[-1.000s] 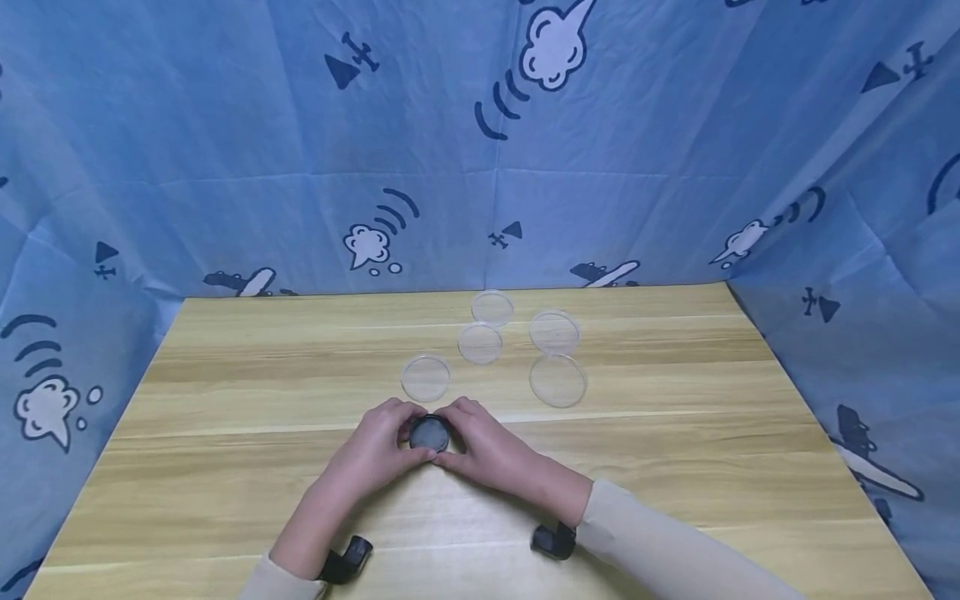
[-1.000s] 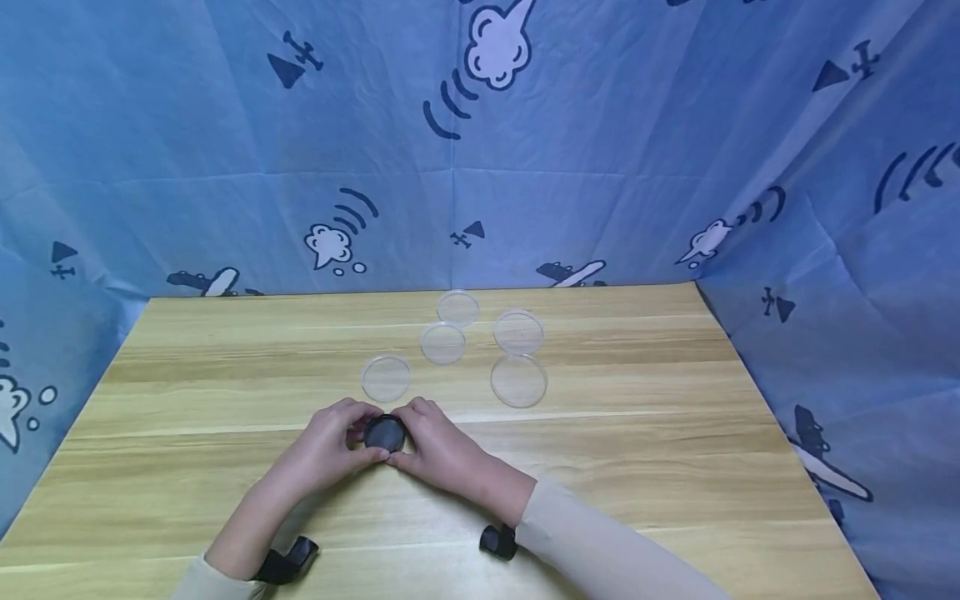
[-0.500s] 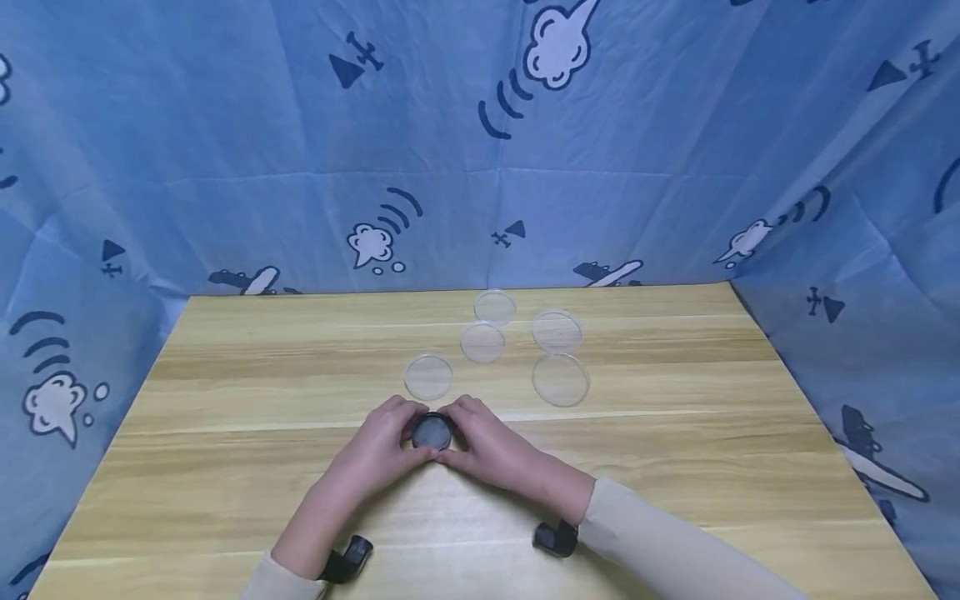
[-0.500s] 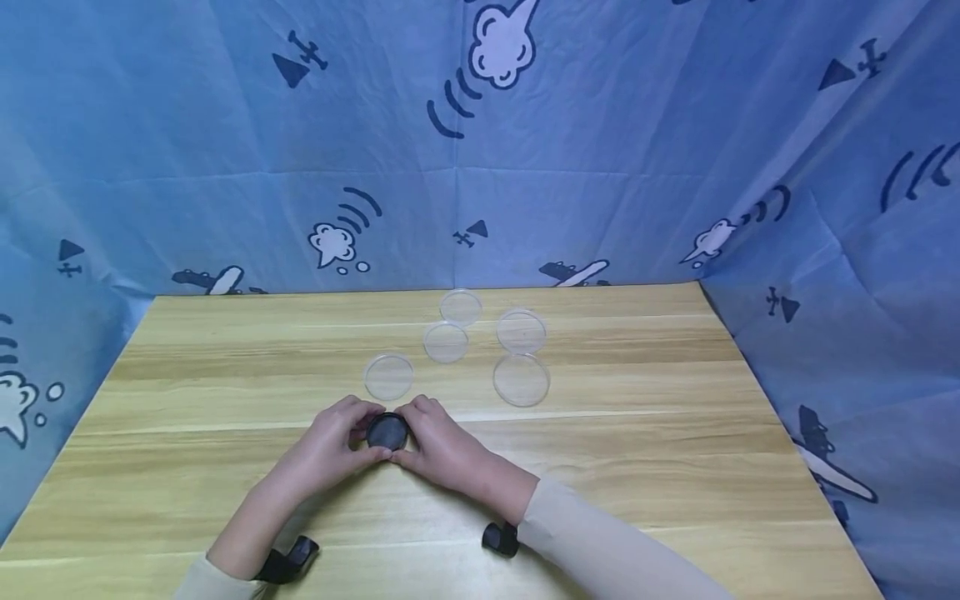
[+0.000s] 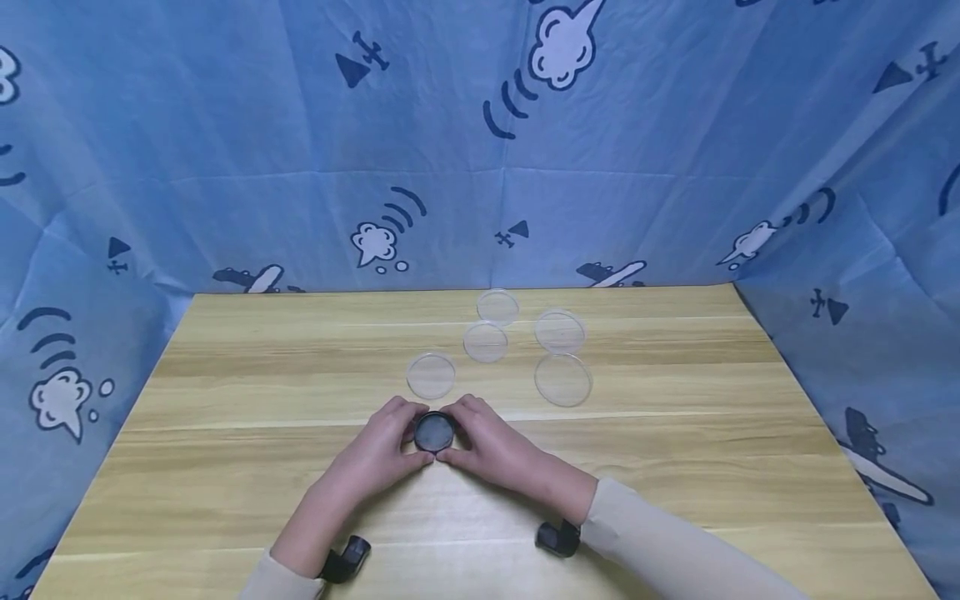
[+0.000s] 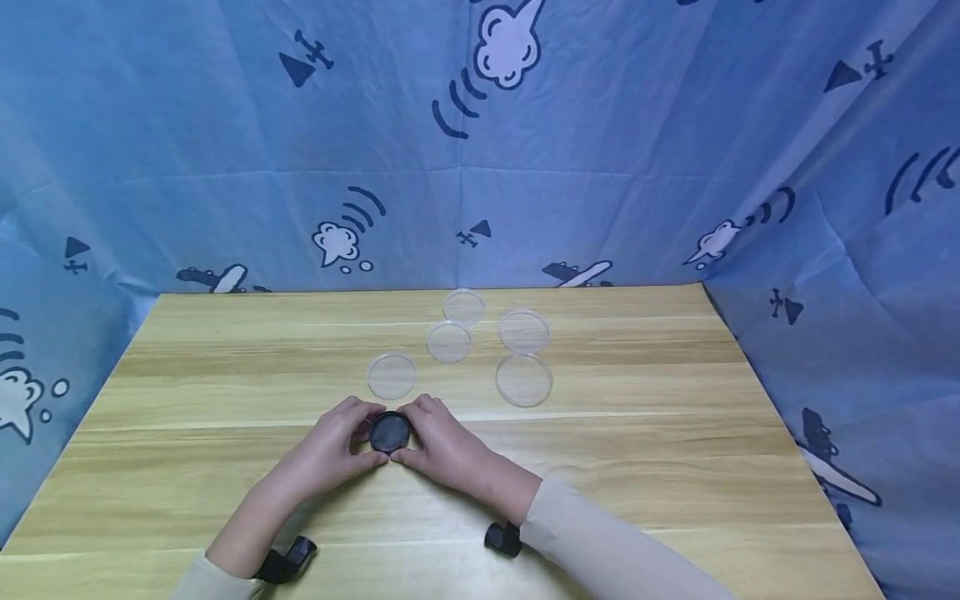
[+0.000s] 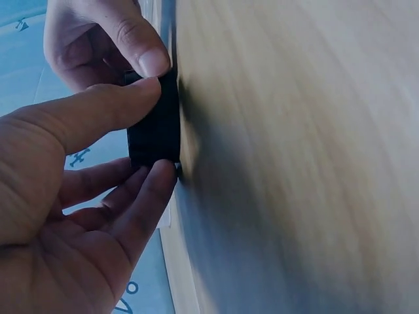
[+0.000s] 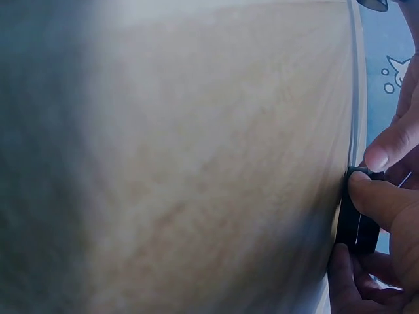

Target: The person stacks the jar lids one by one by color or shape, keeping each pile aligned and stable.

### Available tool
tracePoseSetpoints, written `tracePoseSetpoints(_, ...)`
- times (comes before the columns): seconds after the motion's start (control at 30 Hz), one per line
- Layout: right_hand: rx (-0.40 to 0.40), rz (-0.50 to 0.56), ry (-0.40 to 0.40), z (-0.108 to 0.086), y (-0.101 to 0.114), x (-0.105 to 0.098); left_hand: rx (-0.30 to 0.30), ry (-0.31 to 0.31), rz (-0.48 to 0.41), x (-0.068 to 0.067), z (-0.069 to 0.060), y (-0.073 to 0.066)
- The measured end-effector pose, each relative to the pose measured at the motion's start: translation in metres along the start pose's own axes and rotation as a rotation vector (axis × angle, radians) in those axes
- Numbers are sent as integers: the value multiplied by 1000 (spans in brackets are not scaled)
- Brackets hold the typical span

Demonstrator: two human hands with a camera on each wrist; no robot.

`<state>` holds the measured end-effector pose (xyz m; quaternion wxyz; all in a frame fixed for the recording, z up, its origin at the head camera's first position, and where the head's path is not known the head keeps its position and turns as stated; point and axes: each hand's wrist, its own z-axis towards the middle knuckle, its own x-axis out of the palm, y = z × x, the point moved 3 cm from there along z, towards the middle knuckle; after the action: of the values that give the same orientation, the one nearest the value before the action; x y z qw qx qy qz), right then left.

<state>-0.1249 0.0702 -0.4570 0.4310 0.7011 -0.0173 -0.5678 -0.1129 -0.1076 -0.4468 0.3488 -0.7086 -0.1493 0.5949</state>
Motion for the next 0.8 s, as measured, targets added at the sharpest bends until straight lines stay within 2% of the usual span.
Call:
tracePoseSetpoints(0.47,-4,13,-6,0,0,0,37,9,21,1,2,1)
tracePoseSetpoints(0.8,-3,20,-14,0,-1,1,66,28,88,2,6,2)
